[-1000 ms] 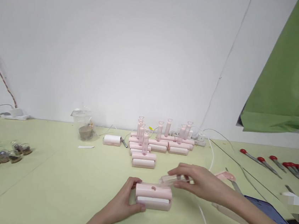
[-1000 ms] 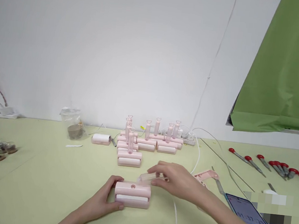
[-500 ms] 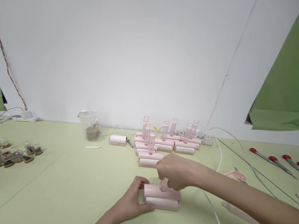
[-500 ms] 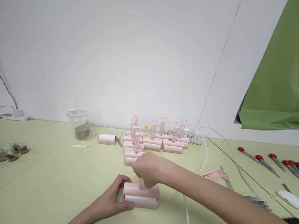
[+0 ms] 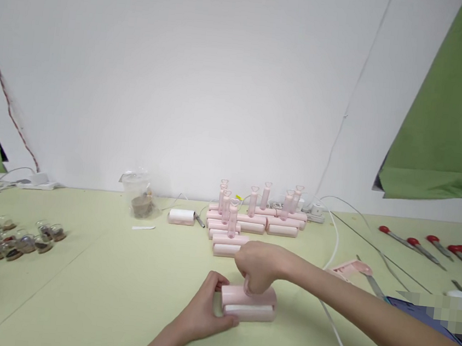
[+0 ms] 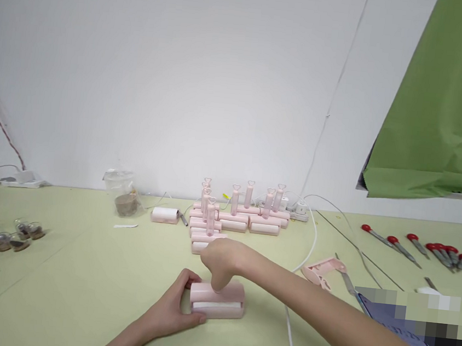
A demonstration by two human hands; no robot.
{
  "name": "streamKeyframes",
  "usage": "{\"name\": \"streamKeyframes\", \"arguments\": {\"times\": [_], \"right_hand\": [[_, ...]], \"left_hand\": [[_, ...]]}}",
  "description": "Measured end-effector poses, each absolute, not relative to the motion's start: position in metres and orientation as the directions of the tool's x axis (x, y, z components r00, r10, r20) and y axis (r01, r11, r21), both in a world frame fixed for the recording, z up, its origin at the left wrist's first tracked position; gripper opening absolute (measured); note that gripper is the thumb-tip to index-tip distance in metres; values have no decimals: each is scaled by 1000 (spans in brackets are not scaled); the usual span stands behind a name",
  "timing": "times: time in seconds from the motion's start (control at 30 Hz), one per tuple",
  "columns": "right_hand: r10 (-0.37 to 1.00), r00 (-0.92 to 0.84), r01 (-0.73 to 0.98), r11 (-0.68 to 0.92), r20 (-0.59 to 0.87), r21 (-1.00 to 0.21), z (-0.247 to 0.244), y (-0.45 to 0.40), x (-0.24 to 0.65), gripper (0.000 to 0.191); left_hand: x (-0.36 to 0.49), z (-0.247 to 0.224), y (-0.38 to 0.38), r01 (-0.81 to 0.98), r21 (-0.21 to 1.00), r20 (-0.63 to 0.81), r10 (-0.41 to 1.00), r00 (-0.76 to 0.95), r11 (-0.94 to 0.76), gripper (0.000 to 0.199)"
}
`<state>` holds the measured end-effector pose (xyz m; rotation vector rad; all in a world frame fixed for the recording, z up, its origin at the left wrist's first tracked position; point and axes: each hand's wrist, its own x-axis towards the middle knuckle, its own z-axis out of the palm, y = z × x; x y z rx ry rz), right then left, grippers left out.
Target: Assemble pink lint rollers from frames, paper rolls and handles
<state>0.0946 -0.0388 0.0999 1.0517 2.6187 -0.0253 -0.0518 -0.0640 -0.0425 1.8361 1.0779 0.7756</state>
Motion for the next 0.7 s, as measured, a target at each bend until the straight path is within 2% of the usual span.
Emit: {"name": "streamKeyframes", "arguments": {"times": [0.03,0.1,0.13,0.2,0.27,0.33,0.37,0.43,0.5,0.63,0.7], "right_hand": [[686,-683,697,715,-249,60,101,-39,98,13],[738,-664,747,660,-116,-76,108,-41,109,47],[779,-626,773,614,-35,-160,113,-42,118,56],[869,-477,809,494,134,-319,123,-48,145,53],[925,-269,838,362,270,-407,126,-55,182,41],[942,-119,891,240,313,-385,116,-60,226,34],[958,-50,909,160,282,-384,105,-62,248,30],[980,68,927,8,186,-376,76,-64,287,24],[979,94,947,-31,181,-321,42,-63,313,17],[981,120,946,-67,153,-317,-13,-56,325,15],[974,155,944,-97,164,-316,-29,-52,324,15]], "left_hand": [[-52,-42,-64,372,888,87,892,444,-272,44],[-53,-43,-64,382,883,79,890,450,-271,44],[-54,-44,-64,389,881,72,890,449,-268,45],[-57,-46,-63,408,881,31,888,458,-241,53],[-59,-45,-63,417,887,-17,887,462,-200,76],[-57,-38,-62,388,901,7,901,434,-193,97],[-55,-31,-62,354,910,61,912,405,-218,99],[-44,-15,-60,258,916,216,920,327,-307,88],[-28,2,-56,153,911,332,902,276,-382,77],[8,20,-47,-15,909,403,870,283,-416,63],[22,19,-43,-75,927,373,877,304,-368,43]]}}
